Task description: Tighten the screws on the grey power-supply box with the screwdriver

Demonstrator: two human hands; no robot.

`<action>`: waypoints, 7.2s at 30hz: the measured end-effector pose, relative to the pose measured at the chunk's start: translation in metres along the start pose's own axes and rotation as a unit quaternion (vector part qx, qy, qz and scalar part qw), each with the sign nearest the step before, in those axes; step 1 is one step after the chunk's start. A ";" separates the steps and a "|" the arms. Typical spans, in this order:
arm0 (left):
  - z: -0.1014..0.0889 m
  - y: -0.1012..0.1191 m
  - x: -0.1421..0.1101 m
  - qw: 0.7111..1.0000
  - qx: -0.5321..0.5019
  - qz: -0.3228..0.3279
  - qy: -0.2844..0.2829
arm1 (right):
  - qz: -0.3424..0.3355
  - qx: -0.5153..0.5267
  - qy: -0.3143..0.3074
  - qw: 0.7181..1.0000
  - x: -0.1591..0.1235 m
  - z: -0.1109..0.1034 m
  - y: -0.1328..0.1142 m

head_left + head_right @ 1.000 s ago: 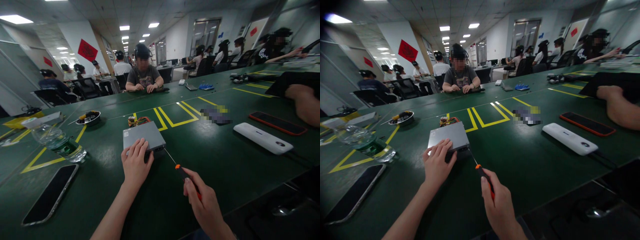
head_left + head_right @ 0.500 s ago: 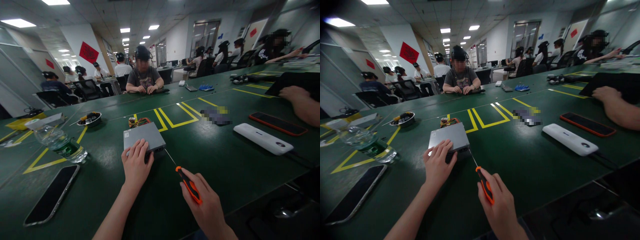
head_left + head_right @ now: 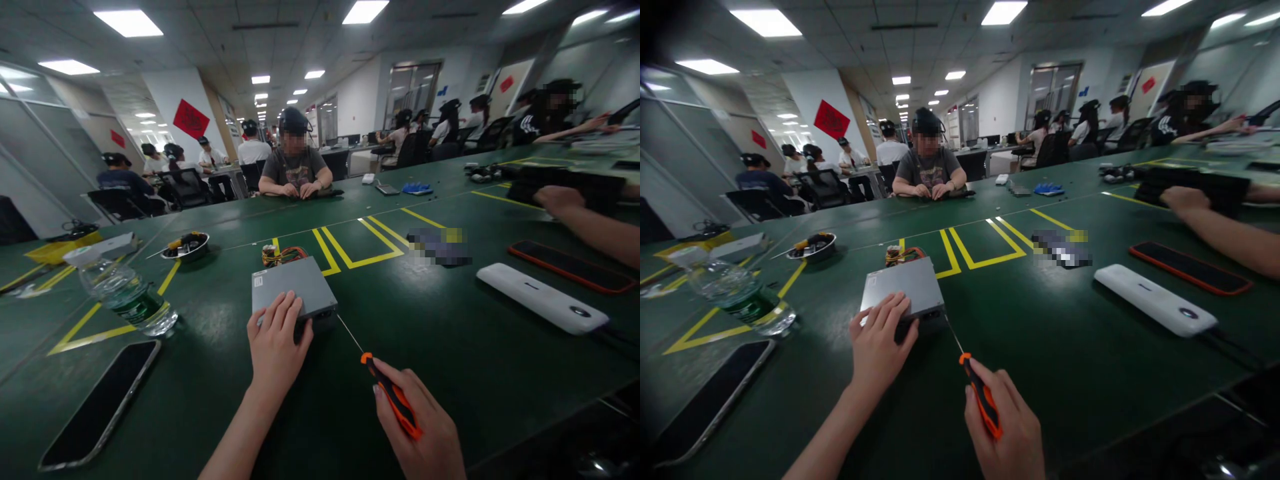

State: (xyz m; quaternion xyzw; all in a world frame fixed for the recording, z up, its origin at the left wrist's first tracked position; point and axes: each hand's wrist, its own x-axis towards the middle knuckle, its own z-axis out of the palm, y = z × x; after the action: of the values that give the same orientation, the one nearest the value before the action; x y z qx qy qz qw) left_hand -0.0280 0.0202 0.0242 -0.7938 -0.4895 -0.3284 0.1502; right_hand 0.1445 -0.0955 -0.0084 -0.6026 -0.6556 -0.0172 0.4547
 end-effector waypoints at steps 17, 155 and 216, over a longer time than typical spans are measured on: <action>0.000 0.000 0.001 1.000 -0.001 0.000 -0.002 | 0.006 0.002 -0.024 1.000 0.001 0.000 0.000; 0.003 0.001 -0.005 1.000 -0.006 -0.013 0.006 | -0.086 -0.019 -0.017 0.996 0.000 0.016 -0.026; 0.004 0.001 -0.009 1.000 0.003 -0.021 0.009 | -0.045 0.053 -0.029 0.997 -0.007 0.022 -0.024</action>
State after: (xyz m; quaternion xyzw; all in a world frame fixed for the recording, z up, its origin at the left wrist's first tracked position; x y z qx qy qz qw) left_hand -0.0286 0.0160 0.0148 -0.7798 -0.5059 -0.3371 0.1495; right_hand 0.1114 -0.0953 -0.0132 -0.5478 -0.6949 0.0145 0.4656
